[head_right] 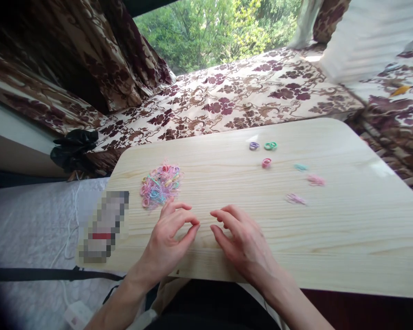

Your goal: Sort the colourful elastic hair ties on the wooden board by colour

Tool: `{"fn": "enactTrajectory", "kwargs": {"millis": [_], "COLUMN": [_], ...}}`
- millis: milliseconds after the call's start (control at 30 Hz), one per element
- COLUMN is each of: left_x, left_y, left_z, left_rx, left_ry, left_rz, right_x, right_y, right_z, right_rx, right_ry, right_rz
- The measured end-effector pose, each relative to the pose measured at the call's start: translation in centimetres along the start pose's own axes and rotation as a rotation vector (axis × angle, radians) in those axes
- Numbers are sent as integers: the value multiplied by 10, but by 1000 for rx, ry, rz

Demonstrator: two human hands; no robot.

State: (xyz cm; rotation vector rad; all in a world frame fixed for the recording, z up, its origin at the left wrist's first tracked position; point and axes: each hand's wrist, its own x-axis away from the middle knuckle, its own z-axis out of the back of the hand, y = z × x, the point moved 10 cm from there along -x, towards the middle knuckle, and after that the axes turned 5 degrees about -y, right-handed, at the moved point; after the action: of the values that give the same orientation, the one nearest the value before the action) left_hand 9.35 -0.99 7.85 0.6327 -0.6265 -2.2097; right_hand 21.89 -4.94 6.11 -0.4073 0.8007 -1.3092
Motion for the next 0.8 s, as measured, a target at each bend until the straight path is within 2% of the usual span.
{"fn": "enactTrajectory", "kwargs": {"millis": [133,333,500,667,800], "left_x": [0,0,0,0,-2], "left_y": [-4,-14,-16,-17,-18], "left_z": [-3,-9,-12,-15,-9], "left_rx": [84,231,285,328,236], "left_ry": [-19,-49,-65,-80,-38], "left_rz": [60,193,244,273,246], "right_x": [1,3,5,5,7], "right_y": [-4,-12,-15,-7,8], "right_z": [4,7,13,10,7], "right_rx": [-26,47,45,-4,-112], "right_ry": [18,53,101,32,-35], "right_rz": [42,118,158,68,-60]}}
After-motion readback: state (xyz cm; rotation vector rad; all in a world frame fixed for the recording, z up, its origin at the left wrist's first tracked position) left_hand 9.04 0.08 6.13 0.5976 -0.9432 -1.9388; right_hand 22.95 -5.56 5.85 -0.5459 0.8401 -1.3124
